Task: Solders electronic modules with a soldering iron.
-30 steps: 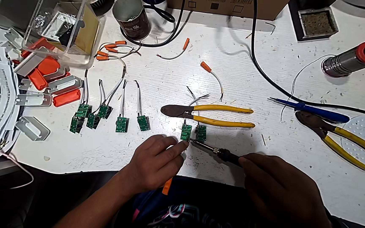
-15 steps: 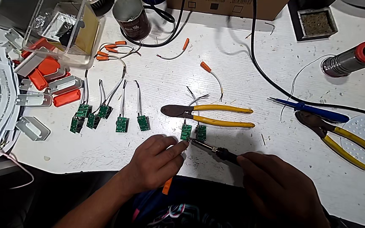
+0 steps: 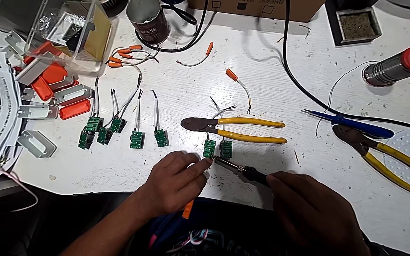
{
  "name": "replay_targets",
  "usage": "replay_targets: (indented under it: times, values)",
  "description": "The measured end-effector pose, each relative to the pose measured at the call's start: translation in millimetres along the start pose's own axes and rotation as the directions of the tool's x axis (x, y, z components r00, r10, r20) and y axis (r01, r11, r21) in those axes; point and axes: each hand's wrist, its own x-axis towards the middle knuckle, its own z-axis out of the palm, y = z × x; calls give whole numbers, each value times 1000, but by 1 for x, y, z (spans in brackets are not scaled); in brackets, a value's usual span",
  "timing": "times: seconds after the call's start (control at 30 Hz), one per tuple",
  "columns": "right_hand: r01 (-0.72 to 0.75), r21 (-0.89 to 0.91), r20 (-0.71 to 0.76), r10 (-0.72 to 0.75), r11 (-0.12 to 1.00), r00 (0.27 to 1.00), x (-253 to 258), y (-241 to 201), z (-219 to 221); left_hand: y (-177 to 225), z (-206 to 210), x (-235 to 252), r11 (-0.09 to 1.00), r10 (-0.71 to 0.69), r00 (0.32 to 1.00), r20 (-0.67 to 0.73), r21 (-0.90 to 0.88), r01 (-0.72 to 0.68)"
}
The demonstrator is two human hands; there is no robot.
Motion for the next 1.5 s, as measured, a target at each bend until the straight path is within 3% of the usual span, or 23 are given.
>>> replay_targets:
  times: [0.4,0.6,0.9,1.5]
  values:
    - [-24,32,-29,25,999,999,-3,1,0,0,0,0,1000,4,1000,-3,1,-4]
    - [-150,185,-94,170,971,981,-6,4,-8,0,0,-1,1000,25,999,-34,5,-25]
    - [-370,308,-182,436,876,881,-23,18,-32,0,0,-3,1000,27,998,-63,8,-27]
    - [-457,331,-220,539,825,813,-44,33,-51,4,-5,-8,998,-44,998,-43,47,46]
